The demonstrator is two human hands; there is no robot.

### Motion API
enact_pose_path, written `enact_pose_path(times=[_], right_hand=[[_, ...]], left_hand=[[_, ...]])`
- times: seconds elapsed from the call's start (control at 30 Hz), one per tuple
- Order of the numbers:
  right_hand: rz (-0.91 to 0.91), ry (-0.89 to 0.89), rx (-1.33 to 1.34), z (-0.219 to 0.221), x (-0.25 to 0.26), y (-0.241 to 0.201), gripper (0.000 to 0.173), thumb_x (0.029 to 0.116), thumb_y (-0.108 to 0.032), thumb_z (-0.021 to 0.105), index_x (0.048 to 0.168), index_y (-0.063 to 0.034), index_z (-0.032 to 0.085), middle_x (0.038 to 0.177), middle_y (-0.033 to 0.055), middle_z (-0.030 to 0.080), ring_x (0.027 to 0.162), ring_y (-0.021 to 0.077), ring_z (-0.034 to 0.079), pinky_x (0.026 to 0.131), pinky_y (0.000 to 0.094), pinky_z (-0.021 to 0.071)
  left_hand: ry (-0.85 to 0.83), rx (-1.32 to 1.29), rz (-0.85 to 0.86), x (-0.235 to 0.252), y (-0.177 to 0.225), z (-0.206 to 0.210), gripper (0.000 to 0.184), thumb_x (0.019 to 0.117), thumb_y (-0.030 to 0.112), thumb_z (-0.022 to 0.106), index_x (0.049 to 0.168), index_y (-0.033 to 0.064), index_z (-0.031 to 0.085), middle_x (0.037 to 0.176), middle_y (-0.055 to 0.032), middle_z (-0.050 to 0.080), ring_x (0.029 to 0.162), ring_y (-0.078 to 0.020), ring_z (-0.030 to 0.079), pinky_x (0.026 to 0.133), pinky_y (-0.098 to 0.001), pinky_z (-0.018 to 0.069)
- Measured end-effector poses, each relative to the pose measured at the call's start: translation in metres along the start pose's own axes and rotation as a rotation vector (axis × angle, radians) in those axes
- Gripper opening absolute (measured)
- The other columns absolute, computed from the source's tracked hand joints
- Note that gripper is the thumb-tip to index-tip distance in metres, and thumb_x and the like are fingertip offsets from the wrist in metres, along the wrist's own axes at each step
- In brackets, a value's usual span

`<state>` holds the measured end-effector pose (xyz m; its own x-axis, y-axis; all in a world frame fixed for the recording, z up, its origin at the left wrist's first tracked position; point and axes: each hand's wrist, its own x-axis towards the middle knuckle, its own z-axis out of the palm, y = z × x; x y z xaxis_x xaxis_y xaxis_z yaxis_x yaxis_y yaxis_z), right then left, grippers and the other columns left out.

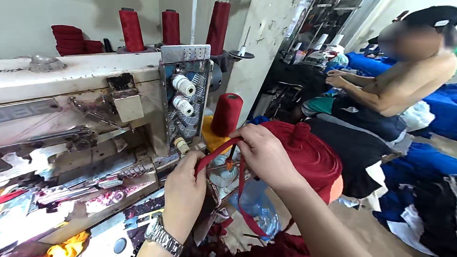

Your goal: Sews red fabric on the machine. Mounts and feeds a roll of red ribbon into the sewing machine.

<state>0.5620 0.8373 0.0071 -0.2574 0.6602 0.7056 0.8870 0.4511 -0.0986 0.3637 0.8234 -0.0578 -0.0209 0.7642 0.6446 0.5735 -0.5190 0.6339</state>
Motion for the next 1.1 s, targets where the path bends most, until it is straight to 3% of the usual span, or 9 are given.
enact_pose_path(times=[0.17, 0.23, 0.4, 0.5, 0.63, 0.7, 0.87, 1.1], right_hand=[[0.042, -0.055, 0.026, 0.004, 0.0, 0.007, 0.019, 0.0897, -0.003, 0.062, 0.098, -0.0117, 0.076, 0.093, 0.0043, 0.072, 0.092, 0.0235, 0.069, 0.08, 0.0423, 0.0573], [0.103, -0.105, 0.081, 0.0, 0.002, 0.008, 0.018, 0.0918, -0.003, 0.063, 0.099, -0.0129, 0.076, 0.096, 0.0021, 0.072, 0.093, 0.0196, 0.069, 0.081, 0.041, 0.0579], [0.218, -0.188, 0.15, -0.011, 0.011, 0.012, 0.016, 0.0941, -0.001, 0.066, 0.1, -0.0128, 0.075, 0.096, 0.0023, 0.072, 0.084, 0.0165, 0.068, 0.075, 0.0403, 0.0578], [0.252, -0.232, 0.172, -0.013, 0.012, 0.015, 0.014, 0.0947, -0.003, 0.067, 0.099, -0.0138, 0.074, 0.091, 0.0009, 0.071, 0.077, 0.0144, 0.067, 0.069, 0.0383, 0.0566], [0.333, -0.324, 0.233, -0.02, 0.009, 0.019, 0.011, 0.0942, -0.006, 0.071, 0.098, -0.0165, 0.073, 0.085, -0.003, 0.072, 0.07, 0.0094, 0.066, 0.064, 0.033, 0.0563], [0.369, -0.331, 0.266, -0.022, 0.009, 0.02, 0.011, 0.0936, -0.007, 0.072, 0.097, -0.0169, 0.072, 0.082, -0.0039, 0.071, 0.067, 0.0082, 0.065, 0.061, 0.0307, 0.0547], [0.403, -0.259, 0.335, -0.02, 0.017, 0.02, 0.009, 0.0948, -0.006, 0.07, 0.099, -0.0135, 0.072, 0.084, -0.0024, 0.07, 0.071, 0.008, 0.065, 0.065, 0.0293, 0.055], [0.326, -0.315, 0.235, -0.019, 0.006, 0.024, 0.009, 0.0952, -0.006, 0.07, 0.097, -0.0153, 0.072, 0.084, -0.0028, 0.071, 0.07, 0.0099, 0.066, 0.064, 0.0337, 0.0559]], left_hand=[[0.047, 0.091, 0.024, 0.002, -0.002, 0.008, 0.017, 0.0903, 0.019, 0.06, 0.101, 0.0127, 0.072, 0.081, 0.0003, 0.07, 0.068, -0.0123, 0.067, 0.059, -0.0335, 0.0565], [0.027, 0.068, -0.031, 0.002, 0.001, 0.008, 0.016, 0.0908, 0.021, 0.06, 0.099, 0.0146, 0.072, 0.077, 0.0022, 0.068, 0.065, -0.0102, 0.064, 0.057, -0.0319, 0.0544], [-0.025, -0.1, -0.213, 0.003, 0.008, 0.006, 0.012, 0.09, 0.022, 0.063, 0.096, 0.0188, 0.072, 0.072, 0.0088, 0.063, 0.06, -0.0009, 0.056, 0.057, -0.0242, 0.0488], [-0.01, -0.116, -0.23, 0.001, 0.008, 0.008, 0.012, 0.0899, 0.02, 0.063, 0.097, 0.0187, 0.073, 0.074, 0.009, 0.065, 0.062, -0.0003, 0.058, 0.058, -0.0235, 0.0506], [-0.075, -0.087, -0.27, -0.002, 0.004, 0.008, 0.012, 0.0909, 0.023, 0.064, 0.096, 0.0185, 0.074, 0.077, 0.0069, 0.068, 0.068, -0.0039, 0.063, 0.062, -0.0295, 0.054], [-0.092, -0.118, -0.299, -0.003, 0.003, 0.008, 0.011, 0.0917, 0.024, 0.064, 0.095, 0.0185, 0.073, 0.075, 0.0079, 0.066, 0.065, -0.0025, 0.061, 0.06, -0.0268, 0.0517], [-0.059, -0.272, -0.39, 0.002, 0.008, 0.008, 0.005, 0.0906, 0.017, 0.067, 0.094, 0.0166, 0.071, 0.066, 0.0092, 0.059, 0.055, 0.0001, 0.053, 0.052, -0.0193, 0.044], [-0.121, -0.237, -0.406, -0.001, 0.002, 0.008, 0.006, 0.092, 0.019, 0.067, 0.094, 0.017, 0.072, 0.068, 0.0086, 0.061, 0.058, -0.0017, 0.055, 0.055, -0.0231, 0.047]])
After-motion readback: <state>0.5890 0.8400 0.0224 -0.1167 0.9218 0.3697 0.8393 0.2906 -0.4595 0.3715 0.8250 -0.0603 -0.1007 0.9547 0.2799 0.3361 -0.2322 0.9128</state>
